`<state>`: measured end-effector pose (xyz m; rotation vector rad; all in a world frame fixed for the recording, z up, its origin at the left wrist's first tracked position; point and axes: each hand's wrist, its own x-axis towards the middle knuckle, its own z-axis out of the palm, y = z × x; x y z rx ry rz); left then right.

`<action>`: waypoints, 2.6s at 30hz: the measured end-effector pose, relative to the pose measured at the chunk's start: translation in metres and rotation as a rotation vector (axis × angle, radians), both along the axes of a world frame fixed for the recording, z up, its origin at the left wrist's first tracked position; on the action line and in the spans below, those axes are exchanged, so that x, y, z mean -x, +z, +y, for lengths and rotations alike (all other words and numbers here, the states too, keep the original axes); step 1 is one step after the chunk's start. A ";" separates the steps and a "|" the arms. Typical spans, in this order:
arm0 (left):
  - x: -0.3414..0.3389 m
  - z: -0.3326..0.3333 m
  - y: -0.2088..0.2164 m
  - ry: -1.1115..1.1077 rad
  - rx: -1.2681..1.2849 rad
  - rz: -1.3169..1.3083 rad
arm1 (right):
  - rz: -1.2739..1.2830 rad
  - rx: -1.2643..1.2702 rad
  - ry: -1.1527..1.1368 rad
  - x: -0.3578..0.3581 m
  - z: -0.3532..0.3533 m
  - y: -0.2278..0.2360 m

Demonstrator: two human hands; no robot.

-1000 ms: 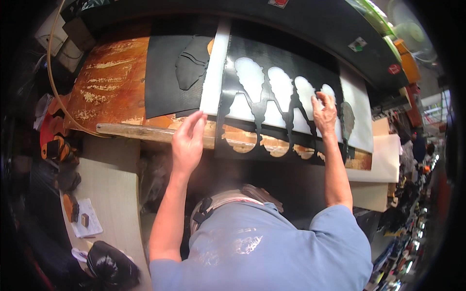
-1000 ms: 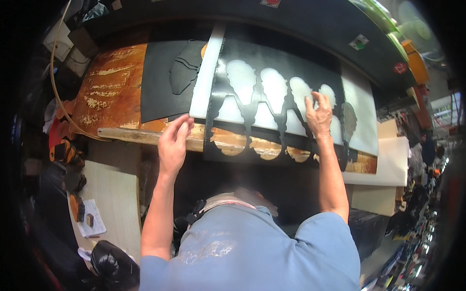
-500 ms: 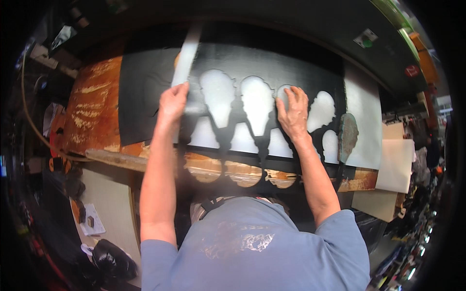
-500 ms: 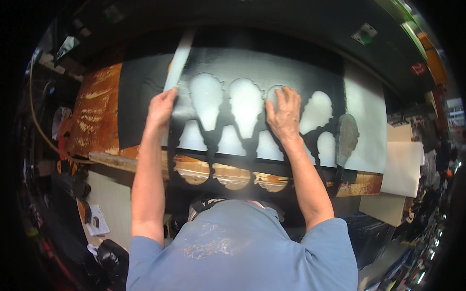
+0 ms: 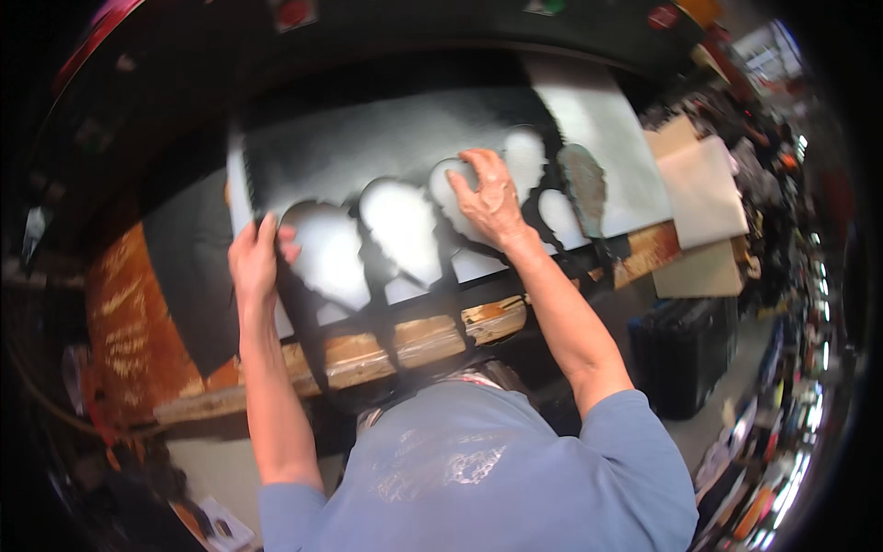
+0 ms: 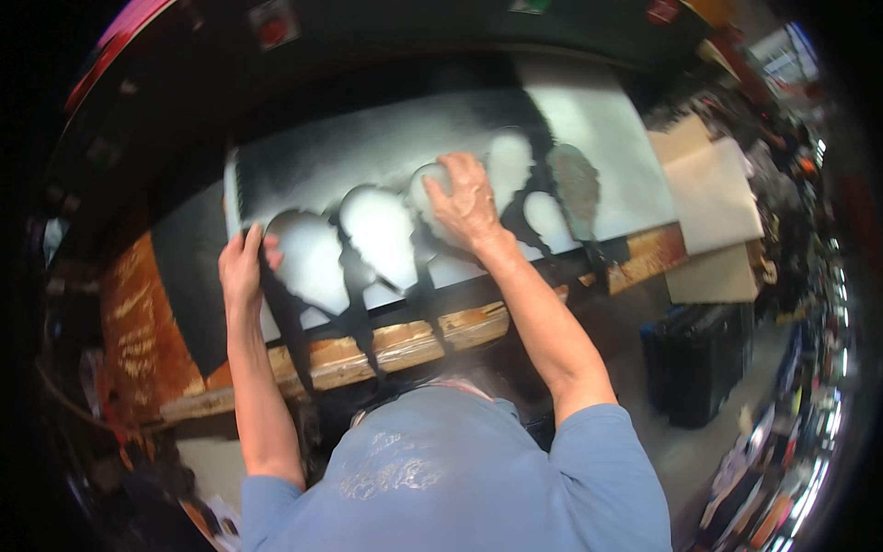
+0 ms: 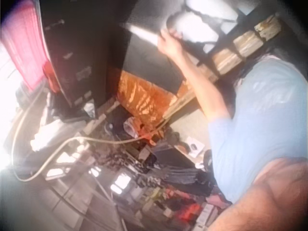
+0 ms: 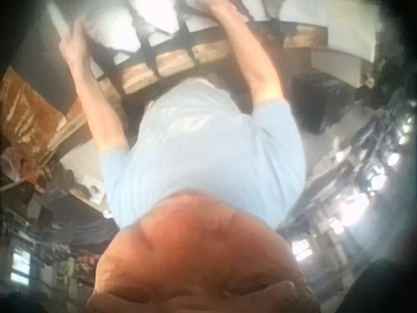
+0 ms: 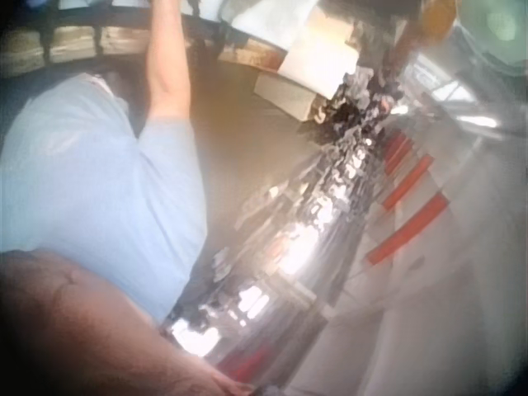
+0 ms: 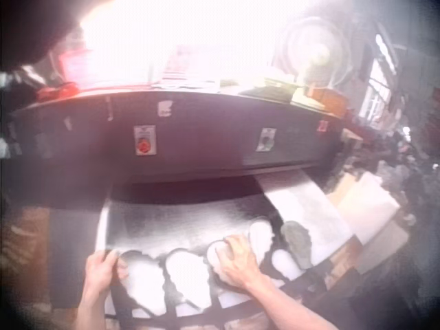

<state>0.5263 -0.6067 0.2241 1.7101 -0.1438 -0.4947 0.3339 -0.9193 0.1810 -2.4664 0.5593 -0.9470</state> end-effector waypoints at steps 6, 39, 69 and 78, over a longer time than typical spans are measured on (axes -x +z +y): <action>0.026 0.025 -0.017 -0.043 0.021 0.083 | 0.076 0.281 -0.256 0.063 -0.049 0.027; 0.213 -0.063 0.097 -0.616 -0.148 -1.002 | 0.404 -0.215 0.737 0.030 0.075 0.187; 0.138 -0.098 0.005 -0.292 1.086 0.608 | -0.437 -0.529 -0.083 0.414 -0.049 0.358; 0.086 0.015 0.011 -0.244 0.424 0.069 | 0.298 -0.900 -0.296 0.318 -0.119 0.045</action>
